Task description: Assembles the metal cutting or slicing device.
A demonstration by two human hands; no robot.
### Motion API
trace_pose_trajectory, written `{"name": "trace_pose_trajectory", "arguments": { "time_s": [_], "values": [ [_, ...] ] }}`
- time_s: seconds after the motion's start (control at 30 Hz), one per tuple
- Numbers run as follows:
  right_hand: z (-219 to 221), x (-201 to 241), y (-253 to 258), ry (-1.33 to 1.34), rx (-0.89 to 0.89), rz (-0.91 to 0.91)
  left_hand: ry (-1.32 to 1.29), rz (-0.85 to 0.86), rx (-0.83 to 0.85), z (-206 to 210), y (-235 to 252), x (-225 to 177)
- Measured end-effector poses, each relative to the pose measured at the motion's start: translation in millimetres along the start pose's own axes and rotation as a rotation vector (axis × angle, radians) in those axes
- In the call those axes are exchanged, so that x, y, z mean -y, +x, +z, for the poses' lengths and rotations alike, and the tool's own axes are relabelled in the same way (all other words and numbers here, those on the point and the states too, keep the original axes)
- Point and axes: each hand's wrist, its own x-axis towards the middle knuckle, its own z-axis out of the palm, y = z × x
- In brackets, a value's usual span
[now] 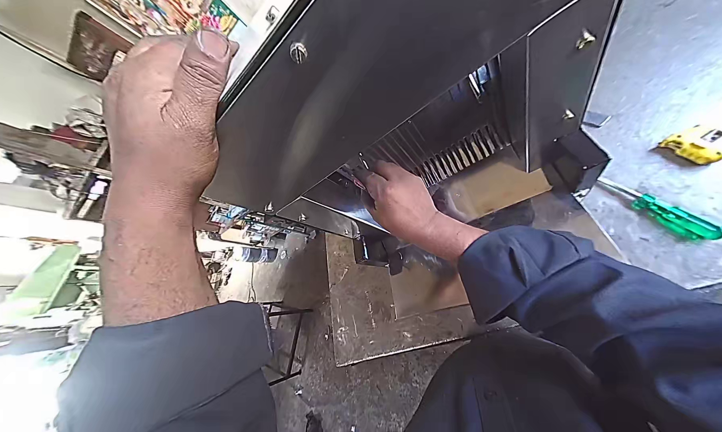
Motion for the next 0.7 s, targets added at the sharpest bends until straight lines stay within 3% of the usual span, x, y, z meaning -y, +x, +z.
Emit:
{"name": "trace_pose_trajectory", "arguments": {
  "time_s": [0.2,0.4,0.6,0.7],
  "values": [
    [-4,-4,-1,-0.023,-0.034,-0.018,0.033,0.018,-0.017,0,-3,0],
    [3,-7,0,-0.030,0.104,0.056,0.024,0.015,-0.034,1,-3,0],
    [7,11,16,0.034,-0.111,-0.052,0.025,0.032,-0.034,2,-2,-5],
    [9,3,-1,0.014,0.051,0.046,0.017,0.039,-0.048,1,-3,-4]
  ]
}}
